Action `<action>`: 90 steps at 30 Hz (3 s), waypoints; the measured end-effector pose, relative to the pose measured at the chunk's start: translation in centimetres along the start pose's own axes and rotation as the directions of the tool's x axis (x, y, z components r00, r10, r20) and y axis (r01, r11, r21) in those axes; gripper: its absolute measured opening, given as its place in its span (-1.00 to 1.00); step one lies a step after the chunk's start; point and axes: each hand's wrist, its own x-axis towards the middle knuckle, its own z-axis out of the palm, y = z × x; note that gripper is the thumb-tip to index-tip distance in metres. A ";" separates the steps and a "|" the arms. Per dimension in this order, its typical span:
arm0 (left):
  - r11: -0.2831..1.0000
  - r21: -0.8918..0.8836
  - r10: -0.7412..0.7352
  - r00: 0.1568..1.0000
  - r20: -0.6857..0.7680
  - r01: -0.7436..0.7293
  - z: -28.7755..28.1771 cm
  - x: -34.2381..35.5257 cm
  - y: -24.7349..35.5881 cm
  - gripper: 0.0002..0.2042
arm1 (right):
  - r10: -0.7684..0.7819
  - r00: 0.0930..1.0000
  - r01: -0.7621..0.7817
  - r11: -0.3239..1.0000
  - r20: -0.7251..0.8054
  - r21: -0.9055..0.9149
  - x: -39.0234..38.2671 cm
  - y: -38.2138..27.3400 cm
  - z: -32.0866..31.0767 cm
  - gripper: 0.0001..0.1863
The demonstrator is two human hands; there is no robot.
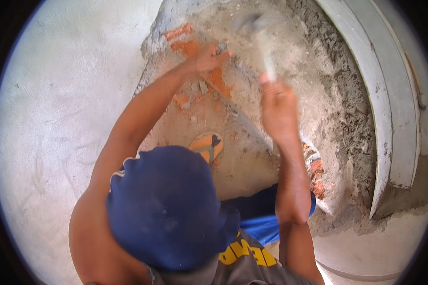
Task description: The person uses a hammer and a metal rod to chip away at a concrete surface near a brick wall, handling the hammer and the rod to remove small pieces of material.
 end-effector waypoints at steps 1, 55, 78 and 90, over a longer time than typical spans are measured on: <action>0.999 0.026 -0.029 1.000 0.007 0.029 0.1 -0.6 -0.4 -0.44 | -0.067 0.993 0.074 0.994 -0.095 0.076 -0.7 -1.8 -1.5 -0.56; 0.933 -0.349 -0.038 0.941 -0.335 -0.087 0.0 -3.2 -4.5 -0.52 | -0.330 0.920 0.384 0.870 0.212 -0.311 2.4 -3.0 2.8 -0.70; 0.976 -0.175 -0.149 0.982 -0.112 0.128 -1.0 -3.7 -1.2 -0.52 | -0.534 0.774 0.620 0.528 -0.341 0.581 0.3 -10.1 -2.5 -0.58; 0.987 -0.160 -0.047 0.996 -0.078 0.034 -0.8 -3.2 -0.6 -0.55 | -0.372 0.887 0.450 0.830 -0.274 0.330 -0.6 -8.3 -3.0 -0.58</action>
